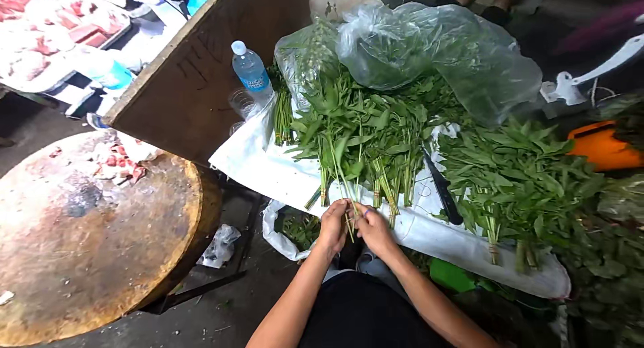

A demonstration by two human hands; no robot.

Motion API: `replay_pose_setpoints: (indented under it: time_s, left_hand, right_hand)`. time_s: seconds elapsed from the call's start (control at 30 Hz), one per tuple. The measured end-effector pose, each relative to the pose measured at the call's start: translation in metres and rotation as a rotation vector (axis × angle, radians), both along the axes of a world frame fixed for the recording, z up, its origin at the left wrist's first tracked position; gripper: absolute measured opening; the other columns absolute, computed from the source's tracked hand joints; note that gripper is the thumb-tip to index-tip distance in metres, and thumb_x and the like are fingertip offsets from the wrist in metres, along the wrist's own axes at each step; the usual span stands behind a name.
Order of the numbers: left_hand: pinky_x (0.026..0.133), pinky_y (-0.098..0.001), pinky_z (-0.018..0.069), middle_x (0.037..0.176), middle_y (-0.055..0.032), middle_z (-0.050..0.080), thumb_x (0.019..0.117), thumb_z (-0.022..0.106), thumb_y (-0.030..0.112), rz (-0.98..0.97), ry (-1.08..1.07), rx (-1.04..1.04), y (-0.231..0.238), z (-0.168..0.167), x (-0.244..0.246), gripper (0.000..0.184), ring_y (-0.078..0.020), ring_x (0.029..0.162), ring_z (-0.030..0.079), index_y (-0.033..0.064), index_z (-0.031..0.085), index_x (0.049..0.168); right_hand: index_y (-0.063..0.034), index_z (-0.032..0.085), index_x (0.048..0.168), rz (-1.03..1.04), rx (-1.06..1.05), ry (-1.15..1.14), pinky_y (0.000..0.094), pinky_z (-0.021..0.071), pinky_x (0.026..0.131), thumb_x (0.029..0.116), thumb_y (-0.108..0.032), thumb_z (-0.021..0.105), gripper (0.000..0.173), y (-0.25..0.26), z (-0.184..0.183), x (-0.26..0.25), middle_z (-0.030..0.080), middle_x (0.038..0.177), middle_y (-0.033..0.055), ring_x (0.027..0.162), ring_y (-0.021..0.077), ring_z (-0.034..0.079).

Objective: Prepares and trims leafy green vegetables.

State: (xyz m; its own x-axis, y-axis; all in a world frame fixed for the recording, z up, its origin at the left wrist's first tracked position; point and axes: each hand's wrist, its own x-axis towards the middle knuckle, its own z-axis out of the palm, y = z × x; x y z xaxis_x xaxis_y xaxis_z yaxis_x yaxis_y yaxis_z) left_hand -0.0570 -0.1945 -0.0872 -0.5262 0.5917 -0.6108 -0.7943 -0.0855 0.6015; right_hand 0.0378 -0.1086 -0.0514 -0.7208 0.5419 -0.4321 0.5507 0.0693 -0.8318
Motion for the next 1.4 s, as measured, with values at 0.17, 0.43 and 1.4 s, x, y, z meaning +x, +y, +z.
replay_pose_setpoints:
  time_s: [0.17,0.43,1.4]
  left_hand:
    - [0.078,-0.0348,0.0584,0.097,-0.0127,0.069,0.1061,0.051,0.007,-0.033,0.101,0.001,-0.001,-0.004,0.003,0.017,-0.0187,0.084,0.068,-0.0036,0.061,0.113]
    - [0.074,-0.0413,0.0637,0.098,-0.0163,0.071,0.1057,0.048,0.003,-0.083,0.100,0.083,-0.011,0.012,-0.001,0.017,-0.0256,0.082,0.073,-0.0053,0.060,0.115]
    - [0.041,-0.0177,0.0446,0.074,-0.0046,0.058,0.1111,0.037,0.013,-0.134,0.003,0.144,-0.012,0.038,0.004,0.023,-0.0057,0.046,0.049,0.0015,0.054,0.120]
  right_hand:
    - [-0.0007,0.073,0.120,-0.038,0.148,0.078,0.0348,0.0533,0.101,0.0996,-0.019,0.062,0.030,-0.017,-0.014,0.007,0.069,0.122,0.0171,0.115,0.0212,0.066]
    - [0.0026,0.060,0.134,-0.216,-0.120,0.223,0.0301,0.0576,0.090,0.1010,-0.018,0.061,0.039,0.020,-0.002,-0.007,0.068,0.121,0.0150,0.103,0.0155,0.068]
    - [0.0020,0.069,0.103,-0.322,-0.434,0.569,0.0302,0.0574,0.077,0.0968,-0.007,0.065,0.012,0.030,0.005,-0.015,0.070,0.093,0.0088,0.081,0.0144,0.067]
